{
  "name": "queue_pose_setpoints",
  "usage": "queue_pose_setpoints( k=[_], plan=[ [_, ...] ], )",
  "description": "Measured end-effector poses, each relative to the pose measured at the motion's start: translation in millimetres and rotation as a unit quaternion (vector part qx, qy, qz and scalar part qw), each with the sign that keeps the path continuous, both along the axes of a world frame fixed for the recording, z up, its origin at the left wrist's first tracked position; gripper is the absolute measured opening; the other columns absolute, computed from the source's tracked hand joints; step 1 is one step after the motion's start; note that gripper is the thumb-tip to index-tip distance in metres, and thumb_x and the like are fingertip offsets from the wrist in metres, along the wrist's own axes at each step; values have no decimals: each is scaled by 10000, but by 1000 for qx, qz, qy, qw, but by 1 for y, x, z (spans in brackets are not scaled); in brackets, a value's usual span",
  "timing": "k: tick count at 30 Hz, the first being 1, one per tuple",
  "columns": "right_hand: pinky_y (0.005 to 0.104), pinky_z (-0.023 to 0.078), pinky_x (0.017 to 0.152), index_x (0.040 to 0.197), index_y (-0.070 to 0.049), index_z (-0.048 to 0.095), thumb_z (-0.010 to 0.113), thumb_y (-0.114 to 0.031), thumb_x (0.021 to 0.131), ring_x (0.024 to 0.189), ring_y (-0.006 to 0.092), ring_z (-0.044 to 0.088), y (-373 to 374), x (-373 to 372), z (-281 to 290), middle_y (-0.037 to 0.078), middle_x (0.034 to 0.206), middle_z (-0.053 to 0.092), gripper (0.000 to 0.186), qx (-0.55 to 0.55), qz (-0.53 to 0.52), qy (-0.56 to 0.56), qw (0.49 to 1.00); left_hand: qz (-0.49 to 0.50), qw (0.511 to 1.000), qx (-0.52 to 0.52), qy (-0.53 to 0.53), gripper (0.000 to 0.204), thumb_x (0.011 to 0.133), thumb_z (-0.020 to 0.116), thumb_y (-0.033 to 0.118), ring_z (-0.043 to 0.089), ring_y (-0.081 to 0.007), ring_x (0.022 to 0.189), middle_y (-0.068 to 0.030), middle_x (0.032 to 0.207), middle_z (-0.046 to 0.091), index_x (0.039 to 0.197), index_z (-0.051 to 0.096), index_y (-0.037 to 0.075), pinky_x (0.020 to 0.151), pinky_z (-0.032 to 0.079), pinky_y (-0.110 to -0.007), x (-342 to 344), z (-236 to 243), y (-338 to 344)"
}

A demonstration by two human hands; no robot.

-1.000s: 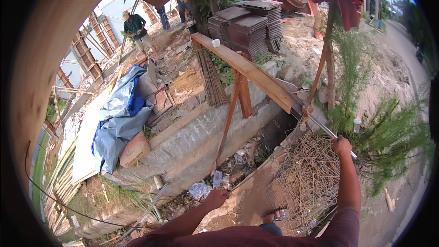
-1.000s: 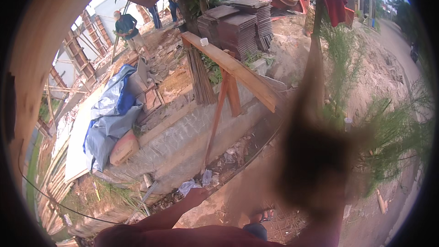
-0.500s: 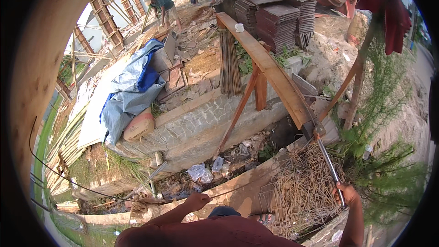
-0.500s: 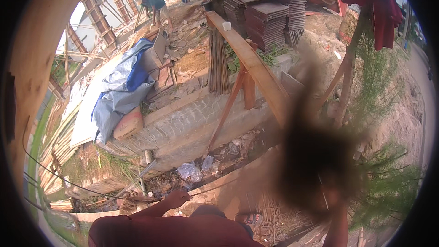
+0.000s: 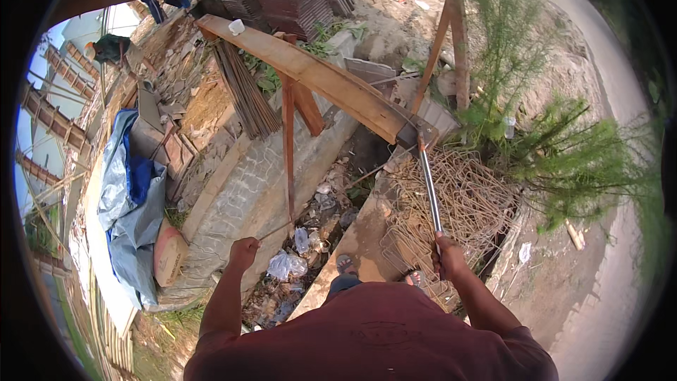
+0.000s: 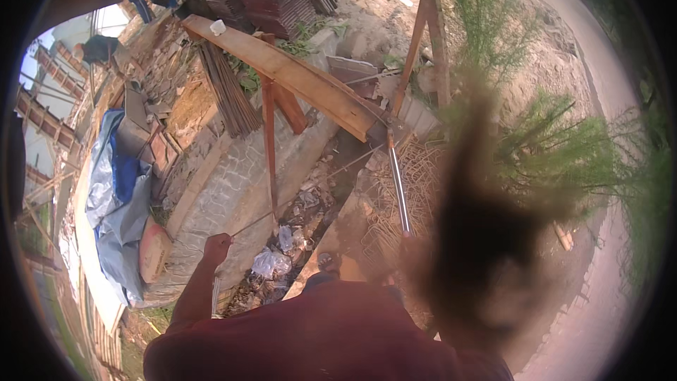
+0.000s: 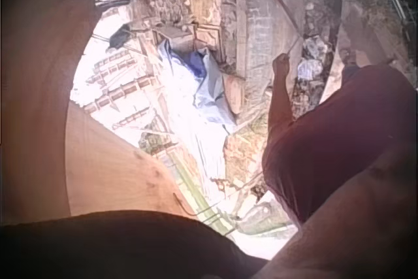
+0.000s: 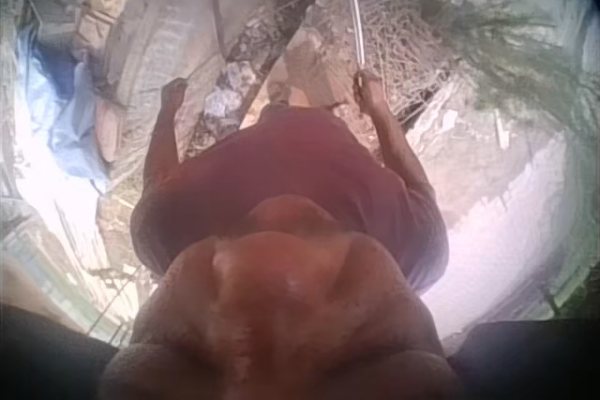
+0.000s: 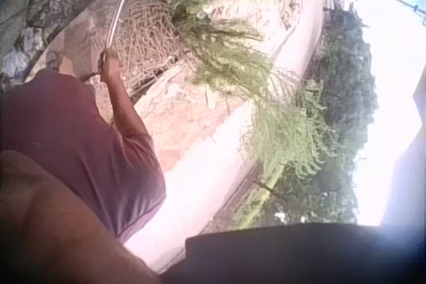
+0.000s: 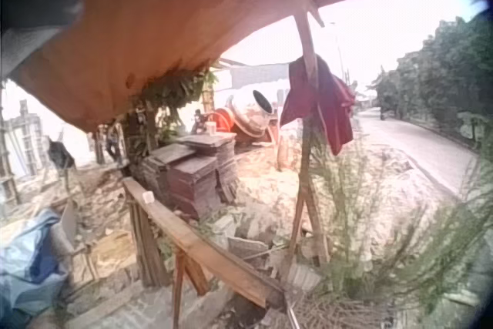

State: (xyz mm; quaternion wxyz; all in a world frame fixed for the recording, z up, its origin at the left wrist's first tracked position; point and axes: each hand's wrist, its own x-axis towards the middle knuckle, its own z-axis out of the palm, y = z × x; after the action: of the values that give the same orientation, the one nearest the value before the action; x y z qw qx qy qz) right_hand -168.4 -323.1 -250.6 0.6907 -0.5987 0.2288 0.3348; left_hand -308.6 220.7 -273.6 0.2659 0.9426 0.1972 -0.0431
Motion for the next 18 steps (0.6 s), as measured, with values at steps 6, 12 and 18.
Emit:
queue_pose_setpoints(
  k=[6,12,18],
  plan=[
    [273,311,313,751,-57,520,488,-440,951,336,122,373,-49,15,-13,24,497,430,433,-69,48,-49,995,-99,959,-176,198,260,916,592,297,467,-149,535,-43,607,525,872,640,45,519,394,-314,13,-33,31],
    [258,336,333,766,-54,541,495,-410,956,358,110,394,-54,25,14,10,515,445,406,-74,48,-8,996,3,882,-431,190,329,932,559,367,354,-86,469,23,558,414,860,634,54,439,285,-276,60,-2,-86],
    [310,316,337,752,-60,513,426,-474,945,351,164,358,-82,45,33,35,500,413,465,-91,99,1,991,-110,984,-129,58,439,893,563,449,533,-209,570,-111,619,560,767,651,38,574,422,-367,89,10,-92]
  ],
)
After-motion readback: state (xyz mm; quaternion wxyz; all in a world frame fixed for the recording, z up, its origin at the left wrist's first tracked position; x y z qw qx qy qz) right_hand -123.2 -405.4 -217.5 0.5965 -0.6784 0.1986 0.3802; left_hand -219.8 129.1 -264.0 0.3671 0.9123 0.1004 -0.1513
